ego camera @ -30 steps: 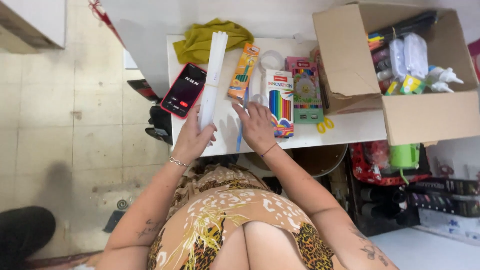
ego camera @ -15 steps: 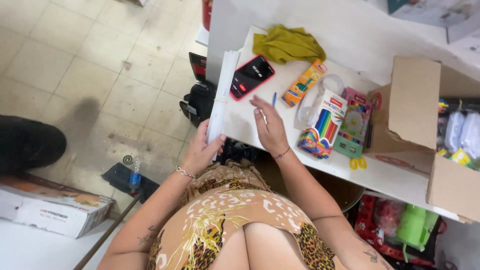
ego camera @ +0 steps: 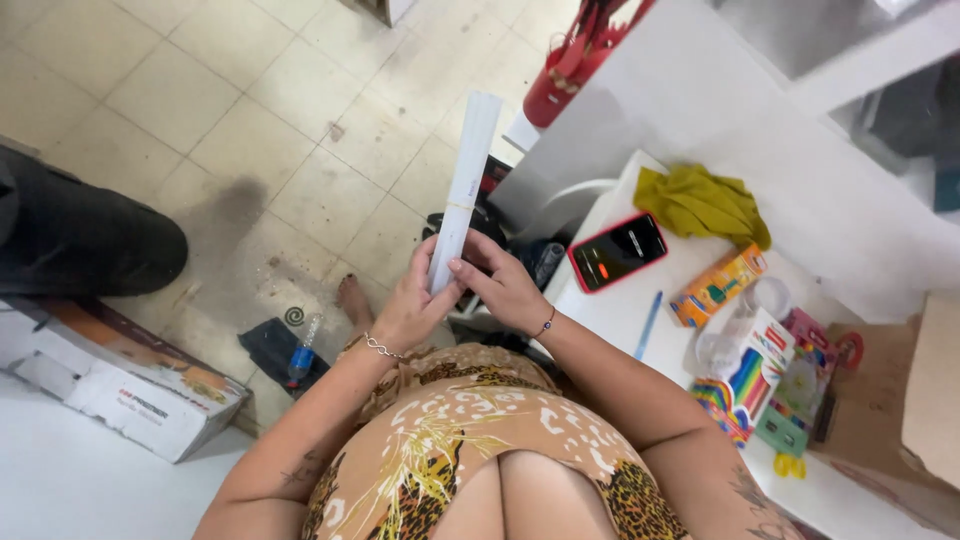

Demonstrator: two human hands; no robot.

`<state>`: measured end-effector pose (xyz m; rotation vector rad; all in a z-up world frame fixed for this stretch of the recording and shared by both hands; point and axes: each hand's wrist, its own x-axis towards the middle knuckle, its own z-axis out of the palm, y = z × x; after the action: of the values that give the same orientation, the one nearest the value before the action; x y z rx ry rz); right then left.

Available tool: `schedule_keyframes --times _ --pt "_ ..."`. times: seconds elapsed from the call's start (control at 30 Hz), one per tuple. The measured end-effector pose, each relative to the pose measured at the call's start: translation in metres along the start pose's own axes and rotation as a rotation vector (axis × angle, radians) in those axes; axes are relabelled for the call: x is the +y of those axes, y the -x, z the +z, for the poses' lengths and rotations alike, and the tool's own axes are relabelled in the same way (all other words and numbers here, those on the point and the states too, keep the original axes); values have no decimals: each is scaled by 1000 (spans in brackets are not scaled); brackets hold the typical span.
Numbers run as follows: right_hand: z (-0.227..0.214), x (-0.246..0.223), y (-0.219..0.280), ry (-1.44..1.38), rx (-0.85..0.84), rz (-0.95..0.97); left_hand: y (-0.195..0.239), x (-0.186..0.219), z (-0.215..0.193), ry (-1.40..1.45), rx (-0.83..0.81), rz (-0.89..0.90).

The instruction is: Organizing and checking stationery items like colored pencils and stickers against a list at a counter.

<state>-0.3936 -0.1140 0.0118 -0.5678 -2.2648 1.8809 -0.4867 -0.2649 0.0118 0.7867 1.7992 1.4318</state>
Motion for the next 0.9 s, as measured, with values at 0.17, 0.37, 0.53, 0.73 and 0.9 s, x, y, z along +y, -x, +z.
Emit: schedule_keyframes --times 0.17,0.37,0.53,0.73,0.9 --pt "19 -33 -127 26 65 16 -111 -20 -86 -42 -22 36" --pt "69 -54 -249 -39 98 59 -179 -16 -201 -84 -32 -17" --pt "126 -67 -329 -153 -6 29 -196 4 -292 -90 23 -98" --pt "196 -97 -436 -236 -155 -34 -222 -4 -394 -89 181 -179" --pt "242 -108 -551 -182 -289 -49 -264 -25 -483 -93 313 -111"
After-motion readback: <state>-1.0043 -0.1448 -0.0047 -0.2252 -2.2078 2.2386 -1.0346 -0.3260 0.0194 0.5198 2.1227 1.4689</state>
